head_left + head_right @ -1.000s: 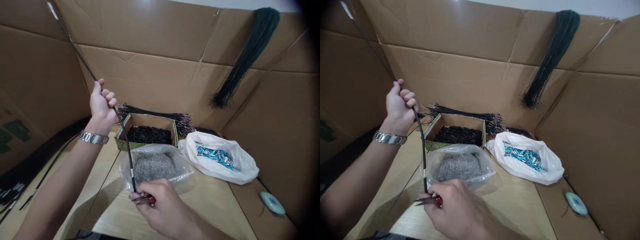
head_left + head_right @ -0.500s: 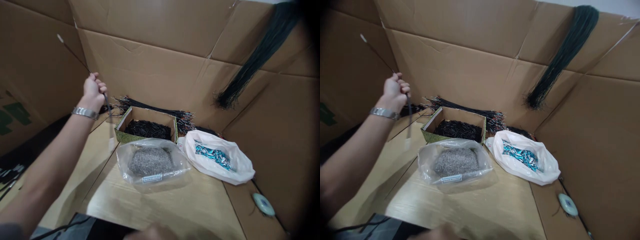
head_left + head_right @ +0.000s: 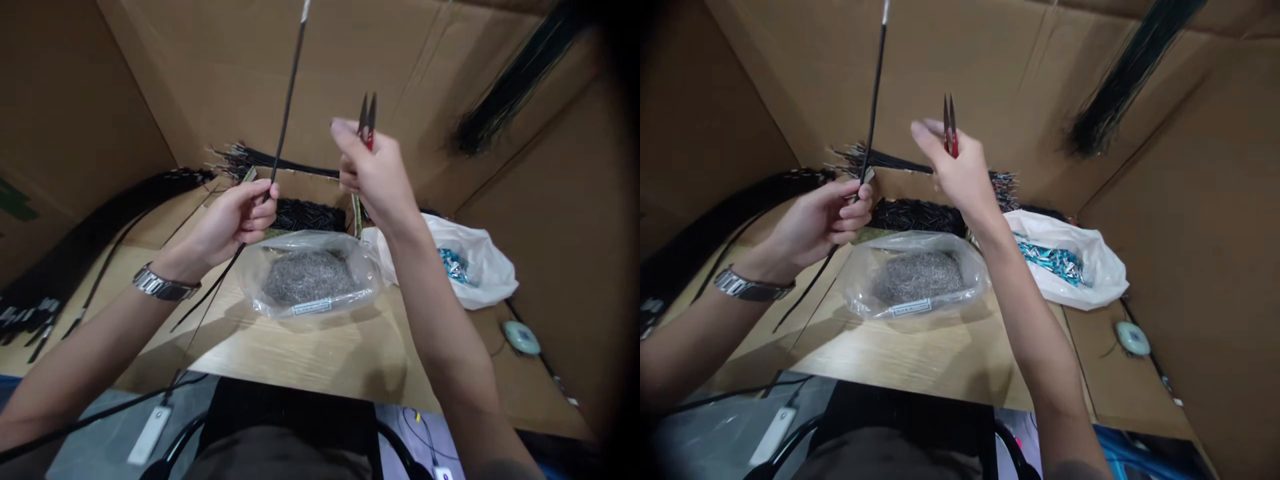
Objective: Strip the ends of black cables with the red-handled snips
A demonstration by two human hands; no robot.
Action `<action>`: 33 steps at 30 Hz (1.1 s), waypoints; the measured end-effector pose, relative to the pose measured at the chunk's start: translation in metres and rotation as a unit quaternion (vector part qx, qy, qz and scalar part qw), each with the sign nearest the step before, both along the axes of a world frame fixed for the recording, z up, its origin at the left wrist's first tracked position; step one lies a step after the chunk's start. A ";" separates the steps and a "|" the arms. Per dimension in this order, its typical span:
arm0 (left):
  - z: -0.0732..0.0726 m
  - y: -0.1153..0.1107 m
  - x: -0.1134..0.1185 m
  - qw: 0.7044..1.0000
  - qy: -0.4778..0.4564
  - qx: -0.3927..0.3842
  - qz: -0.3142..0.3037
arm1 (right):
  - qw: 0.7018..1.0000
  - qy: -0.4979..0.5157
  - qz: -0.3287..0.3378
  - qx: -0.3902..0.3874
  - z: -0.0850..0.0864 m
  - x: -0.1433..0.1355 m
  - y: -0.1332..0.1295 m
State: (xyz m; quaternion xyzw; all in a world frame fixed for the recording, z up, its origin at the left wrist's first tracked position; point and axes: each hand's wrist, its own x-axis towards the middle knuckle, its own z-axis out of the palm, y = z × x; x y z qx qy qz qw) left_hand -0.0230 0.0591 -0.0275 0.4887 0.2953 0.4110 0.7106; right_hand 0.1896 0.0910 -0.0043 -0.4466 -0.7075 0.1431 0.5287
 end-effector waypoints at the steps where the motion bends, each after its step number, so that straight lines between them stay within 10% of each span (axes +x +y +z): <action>1: -0.002 -0.006 0.002 0.999 0.022 0.009 -0.024 | 0.998 0.046 0.040 -0.032 0.003 -0.002 -0.010; 7: -0.010 -0.035 0.010 0.971 0.136 0.025 -0.197 | 0.959 0.237 0.148 -0.045 0.014 -0.007 -0.068; 12: -0.002 -0.031 0.023 0.960 0.159 0.205 -0.106 | 0.953 0.161 0.199 -0.164 -0.004 -0.006 -0.086; 18: 0.007 -0.019 0.011 0.811 0.349 0.464 -0.071 | 0.923 0.335 0.155 -0.111 -0.010 0.018 -0.092; 28: -0.003 -0.016 0.016 0.812 0.280 0.512 0.004 | 0.794 0.451 0.326 -0.243 -0.017 0.004 -0.088; 33: -0.001 -0.016 0.018 0.822 0.270 0.502 0.009 | 0.780 0.470 0.335 -0.242 -0.019 0.003 -0.092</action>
